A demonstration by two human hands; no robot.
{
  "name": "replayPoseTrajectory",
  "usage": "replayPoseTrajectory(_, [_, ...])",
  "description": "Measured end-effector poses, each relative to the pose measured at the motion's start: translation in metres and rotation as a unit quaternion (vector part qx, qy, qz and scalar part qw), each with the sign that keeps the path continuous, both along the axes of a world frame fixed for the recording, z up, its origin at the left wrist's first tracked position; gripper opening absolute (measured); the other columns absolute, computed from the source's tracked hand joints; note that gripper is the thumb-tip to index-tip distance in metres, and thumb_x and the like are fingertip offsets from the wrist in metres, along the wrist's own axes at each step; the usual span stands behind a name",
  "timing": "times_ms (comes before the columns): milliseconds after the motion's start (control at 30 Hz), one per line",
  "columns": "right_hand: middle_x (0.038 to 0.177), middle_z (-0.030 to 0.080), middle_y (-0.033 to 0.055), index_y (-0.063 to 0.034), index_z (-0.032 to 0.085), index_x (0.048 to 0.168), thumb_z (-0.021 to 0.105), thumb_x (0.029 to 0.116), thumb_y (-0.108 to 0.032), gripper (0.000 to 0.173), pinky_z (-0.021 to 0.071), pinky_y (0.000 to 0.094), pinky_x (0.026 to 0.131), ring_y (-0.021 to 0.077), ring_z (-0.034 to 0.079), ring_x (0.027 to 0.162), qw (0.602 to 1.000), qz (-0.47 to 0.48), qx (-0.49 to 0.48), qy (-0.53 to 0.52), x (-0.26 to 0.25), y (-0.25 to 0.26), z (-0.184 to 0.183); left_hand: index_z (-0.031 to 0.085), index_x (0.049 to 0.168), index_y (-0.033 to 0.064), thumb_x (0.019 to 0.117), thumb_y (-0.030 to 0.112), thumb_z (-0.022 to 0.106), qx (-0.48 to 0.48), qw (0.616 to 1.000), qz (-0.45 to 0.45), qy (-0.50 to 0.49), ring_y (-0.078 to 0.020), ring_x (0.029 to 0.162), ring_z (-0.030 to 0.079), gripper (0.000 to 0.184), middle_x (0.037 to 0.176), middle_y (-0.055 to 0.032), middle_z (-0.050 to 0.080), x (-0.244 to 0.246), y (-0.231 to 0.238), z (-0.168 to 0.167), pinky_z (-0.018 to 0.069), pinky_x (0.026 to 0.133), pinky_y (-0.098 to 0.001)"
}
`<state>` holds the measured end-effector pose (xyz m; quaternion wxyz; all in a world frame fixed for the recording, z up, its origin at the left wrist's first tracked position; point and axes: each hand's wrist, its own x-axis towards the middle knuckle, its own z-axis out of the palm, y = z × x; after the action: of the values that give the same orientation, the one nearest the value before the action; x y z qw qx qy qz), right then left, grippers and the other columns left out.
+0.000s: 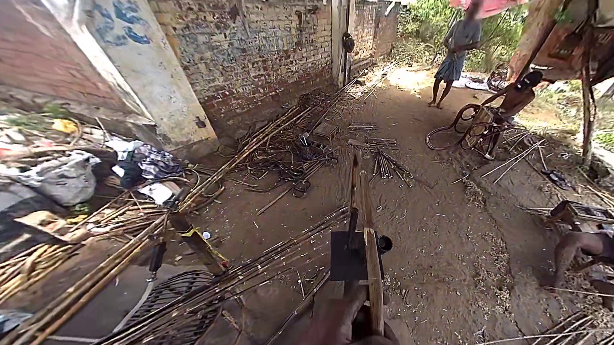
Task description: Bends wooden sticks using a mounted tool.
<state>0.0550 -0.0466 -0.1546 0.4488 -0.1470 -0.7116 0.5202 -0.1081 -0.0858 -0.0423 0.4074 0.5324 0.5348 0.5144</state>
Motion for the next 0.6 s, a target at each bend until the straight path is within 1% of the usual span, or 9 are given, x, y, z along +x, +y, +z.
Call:
replayPoseTrajectory(67, [0.124, 0.066, 0.0221, 0.0094, 0.057, 0.13, 0.066, 0.091, -0.065, 0.084, 0.0526, 0.0431, 0.106, 0.0225, 0.065, 0.118, 0.999, 0.003, 0.007, -0.036, -0.013, 0.01, -0.029, 0.052, 0.139, 0.0053, 0.0938, 0.025, 0.077, 0.016, 1.0, 0.005, -0.014, -0.0195, 0.086, 0.075, 0.055, 0.101, -0.0052, 0.077, -0.021, 0.008, 0.023, 0.0646, 0.081, -0.0367])
replayPoseTrajectory(100, [0.121, 0.066, 0.0238, 0.0109, 0.058, 0.126, 0.073, 0.0892, -0.057, 0.078, 0.0539, 0.044, 0.104, 0.0251, 0.066, 0.115, 0.997, -0.013, 0.01, -0.073, -0.021, 0.013, -0.041, 0.053, 0.14, 0.0068, 0.0931, 0.025, 0.078, 0.014, 1.0, 0.013, -0.016, -0.0211, 0.088, 0.075, 0.056, 0.101, -0.0064, 0.076, -0.03, 0.011, 0.035, 0.064, 0.084, -0.0374])
replayPoseTrajectory(167, [0.116, 0.07, 0.0147, 0.0037, 0.063, 0.125, 0.076, 0.0904, -0.044, 0.06, 0.0563, 0.0416, 0.099, 0.0204, 0.068, 0.109, 0.983, -0.054, -0.021, -0.176, -0.035, 0.015, -0.059, 0.056, 0.14, 0.0117, 0.0915, 0.026, 0.08, 0.003, 0.999, 0.03, -0.016, -0.0231, 0.089, 0.075, 0.056, 0.102, -0.0069, 0.077, -0.046, 0.013, 0.054, 0.0644, 0.085, -0.0385])
replayPoseTrajectory(200, [0.108, 0.072, 0.0088, -0.0021, 0.068, 0.119, 0.074, 0.0928, -0.04, 0.046, 0.0587, 0.0398, 0.093, 0.0166, 0.07, 0.101, 0.971, -0.076, -0.045, -0.223, -0.041, 0.014, -0.067, 0.058, 0.14, 0.0142, 0.0911, 0.026, 0.08, -0.002, 0.999, 0.034, -0.017, -0.0241, 0.089, 0.076, 0.055, 0.103, -0.0072, 0.077, -0.052, 0.013, 0.061, 0.065, 0.084, -0.0389])
replayPoseTrajectory(233, [0.094, 0.073, 0.0044, -0.0068, 0.072, 0.109, 0.071, 0.0949, -0.04, 0.036, 0.06, 0.0393, 0.081, 0.0141, 0.07, 0.086, 0.961, -0.087, -0.069, -0.252, -0.046, 0.015, -0.074, 0.059, 0.139, 0.0151, 0.0913, 0.024, 0.08, -0.003, 0.999, 0.032, -0.026, -0.0259, 0.089, 0.076, 0.053, 0.103, -0.0087, 0.077, -0.058, 0.015, 0.067, 0.0657, 0.083, -0.0396])
replayPoseTrajectory(300, [0.069, 0.066, 0.0027, -0.0081, 0.072, 0.089, 0.065, 0.0987, -0.046, 0.039, 0.0557, 0.0406, 0.062, 0.0148, 0.064, 0.062, 0.957, -0.064, -0.09, -0.268, -0.056, 0.015, -0.084, 0.06, 0.137, 0.0117, 0.0923, 0.017, 0.078, 0.011, 0.998, 0.023, -0.058, -0.0301, 0.088, 0.076, 0.048, 0.103, -0.0145, 0.075, -0.067, 0.018, 0.075, 0.066, 0.08, -0.0418])
replayPoseTrajectory(367, [0.057, 0.055, 0.0016, -0.0065, 0.068, 0.075, 0.062, 0.1007, -0.043, 0.045, 0.0465, 0.0378, 0.052, 0.0131, 0.052, 0.05, 0.966, -0.053, -0.095, -0.236, -0.067, 0.007, -0.088, 0.062, 0.133, 0.0069, 0.0941, 0.013, 0.074, 0.014, 0.996, 0.032, -0.087, -0.0296, 0.085, 0.075, 0.042, 0.1, -0.0173, 0.075, -0.074, 0.018, 0.079, 0.0652, 0.076, -0.0399])
replayPoseTrajectory(500, [0.053, 0.051, -0.0008, -0.0072, 0.064, 0.068, 0.061, 0.1, -0.044, 0.049, 0.0445, 0.0357, 0.049, 0.0107, 0.05, 0.047, 0.96, -0.111, -0.112, -0.23, -0.092, -0.006, -0.082, 0.06, 0.135, 0.008, 0.1011, 0.015, 0.065, 0.018, 0.993, 0.051, -0.101, -0.0266, 0.084, 0.073, 0.035, 0.103, -0.0173, 0.073, -0.102, 0.023, 0.082, 0.0632, 0.07, -0.0347])
replayPoseTrajectory(600, [0.052, 0.05, -0.0023, -0.0088, 0.063, 0.065, 0.061, 0.0981, -0.043, 0.048, 0.043, 0.0342, 0.048, 0.0093, 0.048, 0.046, 0.952, -0.132, -0.127, -0.244, -0.121, 0.002, -0.071, 0.062, 0.135, 0.0046, 0.1085, 0.025, 0.052, 0.016, 0.994, 0.043, -0.104, -0.0291, 0.085, 0.075, 0.035, 0.104, -0.0183, 0.073, -0.143, 0.035, 0.082, 0.0652, 0.074, -0.0399])
